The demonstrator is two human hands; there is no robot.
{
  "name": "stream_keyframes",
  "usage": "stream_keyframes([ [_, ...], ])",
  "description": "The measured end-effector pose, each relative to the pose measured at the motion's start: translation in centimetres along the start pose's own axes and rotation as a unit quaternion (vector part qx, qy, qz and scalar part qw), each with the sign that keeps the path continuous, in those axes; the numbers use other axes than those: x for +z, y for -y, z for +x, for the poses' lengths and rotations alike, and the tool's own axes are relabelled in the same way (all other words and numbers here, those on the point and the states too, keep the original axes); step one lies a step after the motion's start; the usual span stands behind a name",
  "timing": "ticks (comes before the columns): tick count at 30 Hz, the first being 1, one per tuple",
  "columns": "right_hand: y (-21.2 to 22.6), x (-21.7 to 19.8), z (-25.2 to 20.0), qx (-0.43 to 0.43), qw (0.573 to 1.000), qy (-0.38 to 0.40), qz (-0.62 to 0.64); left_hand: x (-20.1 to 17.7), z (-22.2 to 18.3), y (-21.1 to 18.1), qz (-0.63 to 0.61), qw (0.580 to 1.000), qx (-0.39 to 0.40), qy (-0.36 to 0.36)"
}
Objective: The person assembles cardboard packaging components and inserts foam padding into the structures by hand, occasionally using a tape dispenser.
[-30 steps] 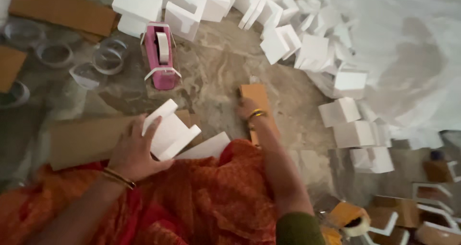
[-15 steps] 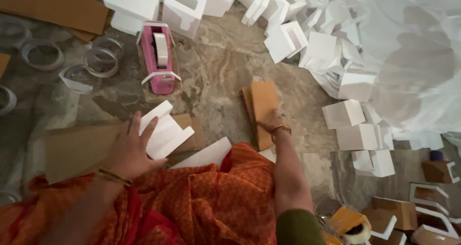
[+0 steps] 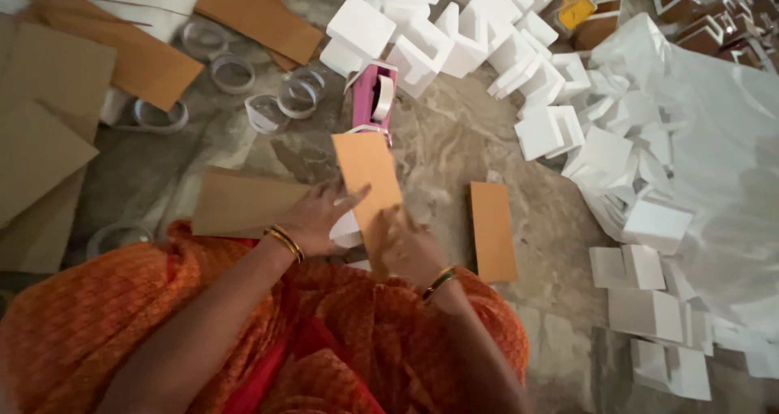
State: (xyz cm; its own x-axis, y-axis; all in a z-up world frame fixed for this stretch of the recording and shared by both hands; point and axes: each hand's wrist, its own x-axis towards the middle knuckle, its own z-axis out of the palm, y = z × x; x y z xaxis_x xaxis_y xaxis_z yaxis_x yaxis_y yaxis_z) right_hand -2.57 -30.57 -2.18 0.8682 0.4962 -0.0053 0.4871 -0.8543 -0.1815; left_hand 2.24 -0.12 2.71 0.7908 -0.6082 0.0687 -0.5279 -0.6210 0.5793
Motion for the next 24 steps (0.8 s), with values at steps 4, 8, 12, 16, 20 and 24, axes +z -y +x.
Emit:
stream_keyframes([
  [4,0.1,-0.7,1.6,0.124,0.971,-0.031,0.202,0.8,-0.6,0.7,0.003,1.000,-0.019,0.000],
  [8,-5.0,-1.1,5.4,0.310,0.879,-0.134,0.337,0.7,-0.5,1.2,-0.005,0.999,0.036,-0.013],
  [12,-7.4,-0.6,8.7,0.324,0.643,-0.144,0.680,0.2,-0.2,0.6,0.032,0.997,0.068,0.028],
  [16,-7.9,-1.0,9.9,0.278,0.612,-0.112,0.732,-0.1,-0.1,0.1,0.034,0.994,0.099,-0.009],
  [20,-9.0,-0.2,10.3,0.238,0.608,-0.143,0.744,-0.6,0.6,-0.3,0.020,0.994,0.108,0.024],
  [24,-9.8,0.6,10.4,0.237,0.683,-0.145,0.676,-0.4,0.9,-0.5,0.044,0.994,0.093,0.039],
])
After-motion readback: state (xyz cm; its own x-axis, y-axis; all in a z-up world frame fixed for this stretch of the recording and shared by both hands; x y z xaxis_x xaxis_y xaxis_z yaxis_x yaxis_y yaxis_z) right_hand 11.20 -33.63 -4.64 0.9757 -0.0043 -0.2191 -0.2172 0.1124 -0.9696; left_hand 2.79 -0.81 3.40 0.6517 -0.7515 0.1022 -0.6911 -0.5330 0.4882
